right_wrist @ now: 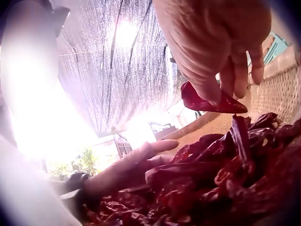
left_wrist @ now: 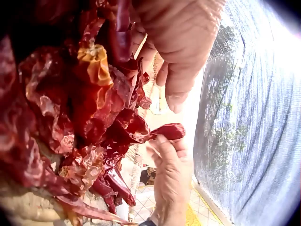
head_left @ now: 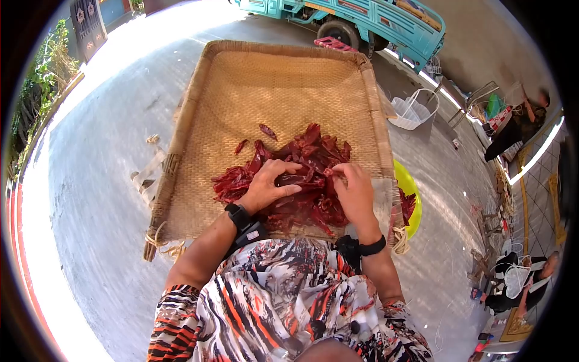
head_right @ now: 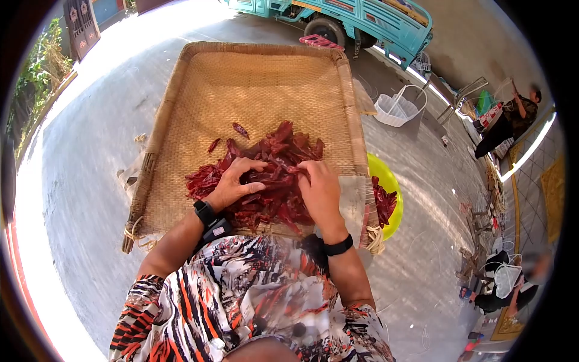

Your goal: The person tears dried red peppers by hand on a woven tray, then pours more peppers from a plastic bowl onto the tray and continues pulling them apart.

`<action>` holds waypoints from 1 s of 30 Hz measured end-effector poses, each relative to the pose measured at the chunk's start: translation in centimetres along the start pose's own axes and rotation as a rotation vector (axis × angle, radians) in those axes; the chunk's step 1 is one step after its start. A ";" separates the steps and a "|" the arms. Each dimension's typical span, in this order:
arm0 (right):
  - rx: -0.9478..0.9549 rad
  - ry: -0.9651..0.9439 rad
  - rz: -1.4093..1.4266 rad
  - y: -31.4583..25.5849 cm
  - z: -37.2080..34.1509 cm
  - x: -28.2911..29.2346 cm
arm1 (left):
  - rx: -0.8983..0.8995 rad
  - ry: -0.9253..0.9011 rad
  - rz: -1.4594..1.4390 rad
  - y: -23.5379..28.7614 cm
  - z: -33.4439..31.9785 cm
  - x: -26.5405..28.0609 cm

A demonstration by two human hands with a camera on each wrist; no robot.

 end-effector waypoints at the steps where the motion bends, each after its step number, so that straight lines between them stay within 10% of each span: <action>1: 0.036 0.000 -0.014 -1.6 -0.1 -0.1 | -0.024 0.002 0.007 0.2 0.0 0.0; 13: 0.235 -0.188 0.051 -3.8 -0.9 -3.1 | -0.073 -0.085 -0.035 -1.5 -0.3 -1.0; 26: -0.375 0.328 -0.482 11.2 -4.1 13.4 | -0.017 -0.106 -0.049 -1.4 -0.3 -0.8; 30: -0.292 0.075 -0.190 7.7 -0.7 8.3 | -0.008 -0.125 -0.037 -1.5 -0.2 -0.8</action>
Point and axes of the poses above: each hand's wrist, its own z-axis towards the middle knuckle, its own x-axis out of the back of the hand, y = z × x, the point moved 7 cm from there along z, towards the middle knuckle, and after that the axes turned 1 degree about -y, right-handed, at the moved point
